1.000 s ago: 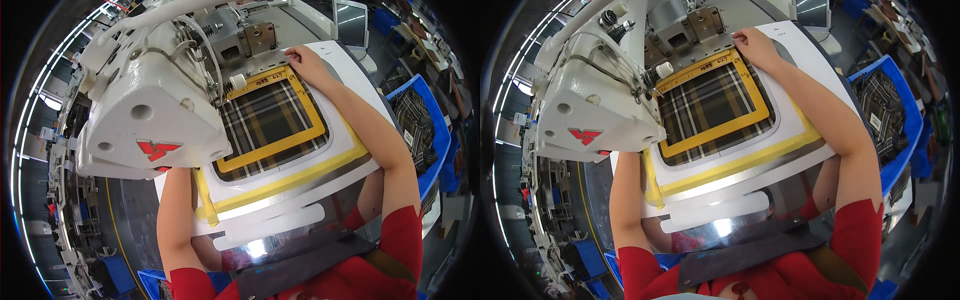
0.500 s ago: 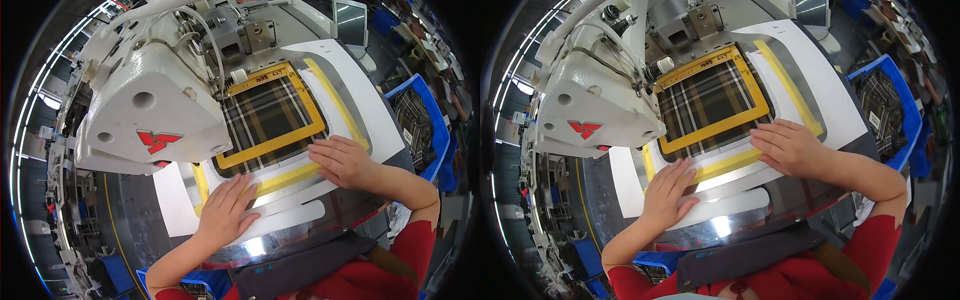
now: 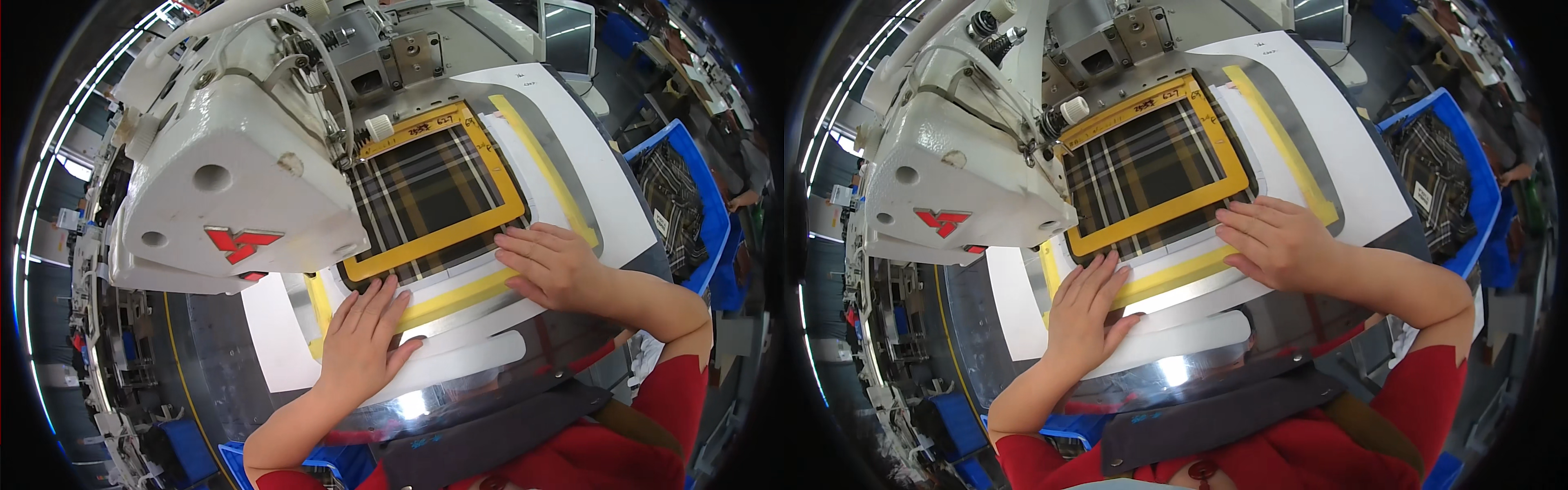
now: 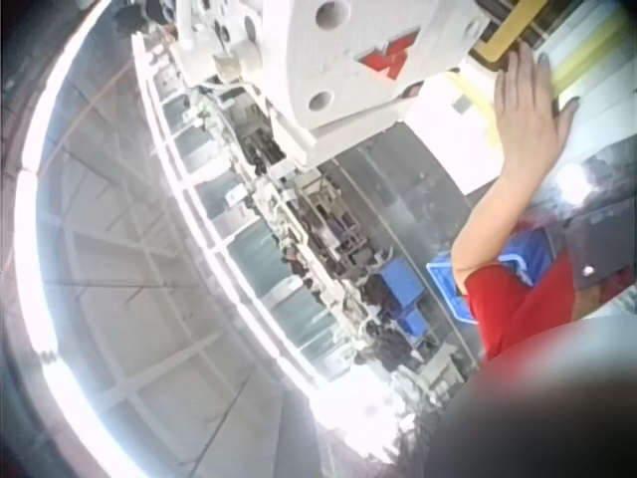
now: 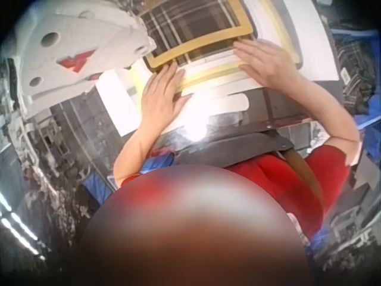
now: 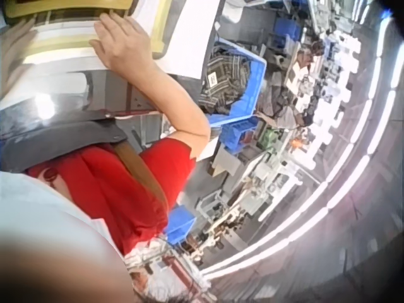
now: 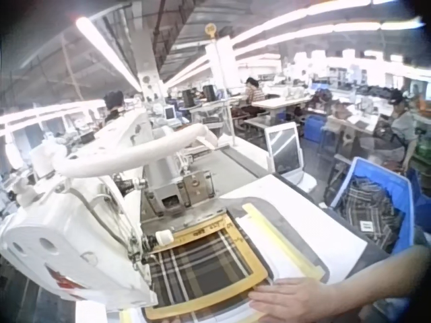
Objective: Operating an industrial sewing machine to stitch leather or fabric components together.
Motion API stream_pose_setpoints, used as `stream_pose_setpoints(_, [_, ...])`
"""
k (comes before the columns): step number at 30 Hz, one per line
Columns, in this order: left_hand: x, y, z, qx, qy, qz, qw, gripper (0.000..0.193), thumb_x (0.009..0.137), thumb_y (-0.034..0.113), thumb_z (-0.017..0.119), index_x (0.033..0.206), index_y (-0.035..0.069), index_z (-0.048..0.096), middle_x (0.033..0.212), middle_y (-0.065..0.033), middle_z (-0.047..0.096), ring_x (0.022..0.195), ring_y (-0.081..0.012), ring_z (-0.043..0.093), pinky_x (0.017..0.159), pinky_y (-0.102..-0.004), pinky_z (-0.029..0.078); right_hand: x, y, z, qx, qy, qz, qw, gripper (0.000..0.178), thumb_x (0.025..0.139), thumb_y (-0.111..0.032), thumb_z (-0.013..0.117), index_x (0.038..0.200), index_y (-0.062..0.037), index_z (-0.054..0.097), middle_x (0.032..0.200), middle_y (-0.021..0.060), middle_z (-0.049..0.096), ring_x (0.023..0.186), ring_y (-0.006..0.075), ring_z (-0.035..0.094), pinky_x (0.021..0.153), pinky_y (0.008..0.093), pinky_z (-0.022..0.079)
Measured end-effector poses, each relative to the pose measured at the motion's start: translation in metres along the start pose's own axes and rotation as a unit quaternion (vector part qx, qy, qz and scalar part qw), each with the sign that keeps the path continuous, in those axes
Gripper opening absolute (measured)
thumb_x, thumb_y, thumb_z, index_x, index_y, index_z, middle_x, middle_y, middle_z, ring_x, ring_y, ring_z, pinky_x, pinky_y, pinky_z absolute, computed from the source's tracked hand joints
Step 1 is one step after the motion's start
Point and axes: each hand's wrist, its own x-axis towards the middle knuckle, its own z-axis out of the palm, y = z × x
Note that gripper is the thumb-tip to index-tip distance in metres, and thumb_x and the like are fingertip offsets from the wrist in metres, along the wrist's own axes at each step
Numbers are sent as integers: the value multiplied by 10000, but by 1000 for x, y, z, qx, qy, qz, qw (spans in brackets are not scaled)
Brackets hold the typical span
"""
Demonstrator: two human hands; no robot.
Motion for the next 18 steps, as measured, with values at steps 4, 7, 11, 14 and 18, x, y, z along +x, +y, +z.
stream_pose_setpoints(4, [-3,0,2,12,25,-1,1000,598,770,310,740,1275,67,532,1350,-154,529,1187,-328,538,972,-426,419,2,-1,0,-4,-8,-6,1000,283,840,-214,692,1039,-13,676,1112,140,680,1052,273,654,905,393,514])
stream_pose_setpoints(7, [-2,1,1,-2,38,-7,999,575,763,296,751,1250,67,548,1331,-146,544,1145,-315,556,929,-412,435,2,-2,-1,-16,-16,-8,1000,283,846,-222,687,1040,-15,676,1110,142,679,1054,272,653,911,395,509])
stream_pose_setpoints(11, [-5,2,0,1,41,-11,999,560,758,282,755,1235,66,556,1324,-141,551,1140,-312,560,928,-403,438,1,-5,0,-36,-10,-8,999,293,844,-230,684,1044,-16,671,1121,145,673,1057,269,648,922,397,500])
stream_pose_setpoints(14, [0,3,2,3,37,0,999,542,761,283,750,1222,67,563,1324,-131,554,1140,-309,560,927,-402,438,-4,-5,-4,-35,-11,0,999,308,830,-227,692,1043,-6,664,1120,141,668,1049,269,645,918,393,501])
stream_pose_setpoints(18, [1,0,6,37,18,1,999,517,767,300,736,1204,75,578,1314,-137,555,1137,-317,562,916,-410,425,-6,3,13,4,28,-14,1000,294,822,-235,700,1024,-26,655,1149,135,657,1061,250,639,906,370,503])
